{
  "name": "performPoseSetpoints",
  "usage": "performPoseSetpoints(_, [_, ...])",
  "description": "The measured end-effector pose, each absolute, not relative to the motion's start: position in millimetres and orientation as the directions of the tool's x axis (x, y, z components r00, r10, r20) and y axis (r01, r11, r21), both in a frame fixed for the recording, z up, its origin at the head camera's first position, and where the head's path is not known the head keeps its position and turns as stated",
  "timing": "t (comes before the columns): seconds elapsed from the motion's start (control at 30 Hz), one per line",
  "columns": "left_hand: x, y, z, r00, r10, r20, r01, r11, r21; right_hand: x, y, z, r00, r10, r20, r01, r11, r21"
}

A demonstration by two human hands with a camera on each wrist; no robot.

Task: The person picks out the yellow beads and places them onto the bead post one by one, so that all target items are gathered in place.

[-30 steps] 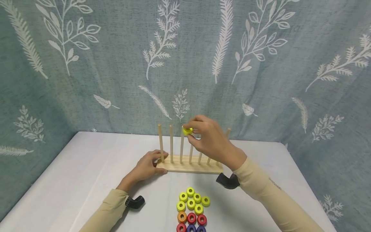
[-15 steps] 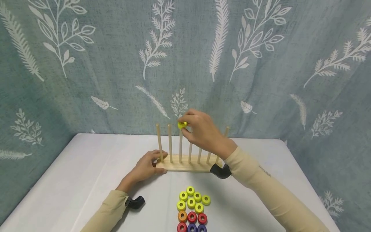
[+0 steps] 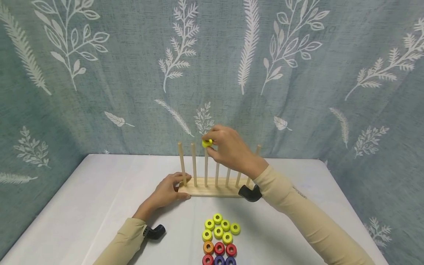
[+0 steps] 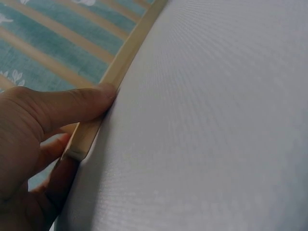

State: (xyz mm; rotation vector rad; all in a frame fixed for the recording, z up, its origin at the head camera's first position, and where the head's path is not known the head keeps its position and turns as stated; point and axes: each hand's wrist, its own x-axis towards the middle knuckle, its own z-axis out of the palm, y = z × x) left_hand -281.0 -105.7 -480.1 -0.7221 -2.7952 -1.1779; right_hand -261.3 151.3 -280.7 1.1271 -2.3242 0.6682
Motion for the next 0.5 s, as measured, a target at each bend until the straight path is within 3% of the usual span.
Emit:
performPoseSetpoints(0.27, [-281.6,-105.0,-479.7,-0.895,0.403,0.194,0.419,0.606,0.675,-255.0,158.6,-281.2,-0.565,-0.569,0.597,-0.795,0.568,-0.211])
performPoseSetpoints(0.5, [-281.6,-106.0,-479.1,-0.891,0.412,0.189,0.423,0.608,0.671,-222.2,186.5,-288.2,-0.558,-0.519,0.647,-0.798,0.550,-0.247])
